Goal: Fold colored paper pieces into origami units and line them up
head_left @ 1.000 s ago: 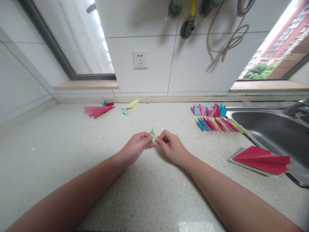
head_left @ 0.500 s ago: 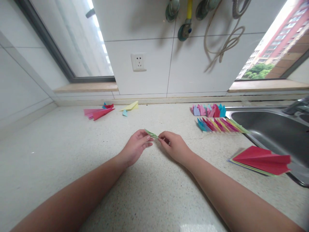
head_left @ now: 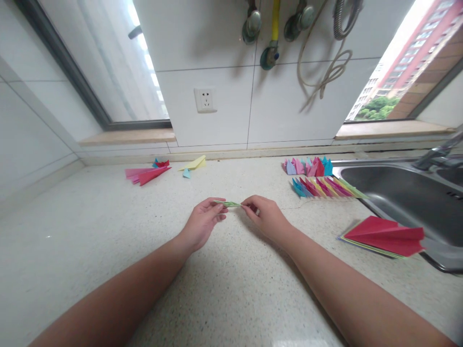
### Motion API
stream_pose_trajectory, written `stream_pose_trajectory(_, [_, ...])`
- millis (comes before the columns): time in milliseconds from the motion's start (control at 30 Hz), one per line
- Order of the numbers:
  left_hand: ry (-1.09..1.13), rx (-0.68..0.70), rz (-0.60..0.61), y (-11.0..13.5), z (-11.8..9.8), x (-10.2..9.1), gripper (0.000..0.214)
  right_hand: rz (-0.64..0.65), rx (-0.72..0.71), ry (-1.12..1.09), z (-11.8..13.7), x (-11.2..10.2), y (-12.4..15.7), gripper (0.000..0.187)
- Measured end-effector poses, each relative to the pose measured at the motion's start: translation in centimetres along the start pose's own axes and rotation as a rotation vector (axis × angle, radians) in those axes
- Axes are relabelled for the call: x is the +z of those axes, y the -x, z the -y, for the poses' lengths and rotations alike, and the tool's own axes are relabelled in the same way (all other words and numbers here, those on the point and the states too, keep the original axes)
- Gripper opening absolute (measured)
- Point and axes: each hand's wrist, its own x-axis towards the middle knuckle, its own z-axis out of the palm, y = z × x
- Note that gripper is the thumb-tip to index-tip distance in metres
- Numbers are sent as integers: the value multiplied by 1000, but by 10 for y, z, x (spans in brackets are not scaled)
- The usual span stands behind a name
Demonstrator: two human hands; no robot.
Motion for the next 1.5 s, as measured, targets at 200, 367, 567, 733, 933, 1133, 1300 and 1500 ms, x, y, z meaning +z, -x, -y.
stream_pose_trajectory(200, [-36,-3,40,5,-4,5,52,0,13,26,1,-10,3,11])
stream_pose_trajectory(367, [-85,-6,49,9,-5,6,54,-165,107,42,11,-43,10,12])
stream_pose_trajectory(567, [-96,-38,77,12,-7,5,44,-465,389,199,-16,-137,46,22])
stream_pose_trajectory(733, [-136,-62,104,12,-6,4,33,-595,753,496,-85,-216,102,22])
stream_pose_trajectory(933, [-157,-71,147,13,-4,1,26,-429,1014,490,-126,-245,147,23])
stream_pose_trajectory(1133, [-156,-75,161,10,1,-3,27,-352,1030,420,-122,-241,171,17])
stream_pose_trajectory(1300, [-161,-91,168,7,5,-6,27,-311,1021,410,-114,-239,181,17])
stream_pose_trajectory(1500, [-159,-93,164,7,4,-5,27,-329,1010,499,-106,-240,177,14])
